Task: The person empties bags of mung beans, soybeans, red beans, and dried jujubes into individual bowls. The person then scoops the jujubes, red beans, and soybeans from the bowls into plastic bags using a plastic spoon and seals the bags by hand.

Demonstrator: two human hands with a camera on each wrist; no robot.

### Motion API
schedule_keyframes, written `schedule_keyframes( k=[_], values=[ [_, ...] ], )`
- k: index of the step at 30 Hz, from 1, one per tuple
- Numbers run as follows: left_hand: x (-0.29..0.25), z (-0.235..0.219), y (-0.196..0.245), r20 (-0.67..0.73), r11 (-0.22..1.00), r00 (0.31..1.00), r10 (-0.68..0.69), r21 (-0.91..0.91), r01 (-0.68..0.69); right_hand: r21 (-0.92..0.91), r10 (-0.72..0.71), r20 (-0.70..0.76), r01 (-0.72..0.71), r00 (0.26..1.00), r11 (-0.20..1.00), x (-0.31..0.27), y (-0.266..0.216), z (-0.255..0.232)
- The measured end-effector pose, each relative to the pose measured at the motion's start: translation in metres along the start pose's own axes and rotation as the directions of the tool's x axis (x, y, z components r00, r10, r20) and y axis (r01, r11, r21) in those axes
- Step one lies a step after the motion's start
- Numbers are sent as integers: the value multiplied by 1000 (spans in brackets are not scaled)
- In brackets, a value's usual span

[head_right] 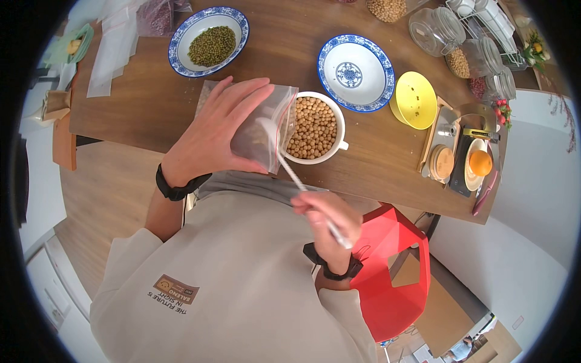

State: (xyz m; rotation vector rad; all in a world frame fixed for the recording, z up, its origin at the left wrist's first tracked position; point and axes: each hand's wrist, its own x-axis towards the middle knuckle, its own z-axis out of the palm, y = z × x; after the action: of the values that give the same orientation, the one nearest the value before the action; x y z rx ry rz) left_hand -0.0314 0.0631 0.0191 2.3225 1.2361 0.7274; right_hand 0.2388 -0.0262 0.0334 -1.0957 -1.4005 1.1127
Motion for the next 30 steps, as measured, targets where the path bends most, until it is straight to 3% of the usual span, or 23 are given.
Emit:
schedule_keyframes(
  k=[1,3,7,9,14,17,20,22,25,30],
  values=[
    [0,0,0,-5,1000,1000,3,-3,-3,-115,-63,165,83,984,990,5,-4,2],
    [0,-1,0,-3,1000,1000,1,-3,-1,-214,-48,206,93,977,972,6,-6,-2],
    [-1,0,-1,0,1000,1000,-7,-5,7,-236,-135,89,153,987,960,0,2,-27],
    [-1,1,-1,1,1000,1000,-2,-9,2,-216,-114,-156,78,981,973,-7,10,-36],
    [0,1,-2,-2,1000,1000,1,-11,-1,-313,11,-209,-77,978,947,-2,12,-32],
    [0,1,-1,-1,1000,1000,0,-14,0,-293,18,-171,-69,985,954,-5,18,-26],
    [0,2,-1,-20,1000,1000,12,-9,-12,-187,62,-245,-110,967,976,-8,23,-23],
    [0,1,-1,-1,1000,1000,1,-2,-1,8,104,-348,-108,932,994,-10,29,-26],
    [0,1,-1,2,1000,1000,2,-2,-2,83,101,-370,-76,924,994,-12,28,-32],
    [1,1,1,7,1000,1000,-8,-1,8,140,72,-256,-37,964,989,-15,13,-19]
  ],
)
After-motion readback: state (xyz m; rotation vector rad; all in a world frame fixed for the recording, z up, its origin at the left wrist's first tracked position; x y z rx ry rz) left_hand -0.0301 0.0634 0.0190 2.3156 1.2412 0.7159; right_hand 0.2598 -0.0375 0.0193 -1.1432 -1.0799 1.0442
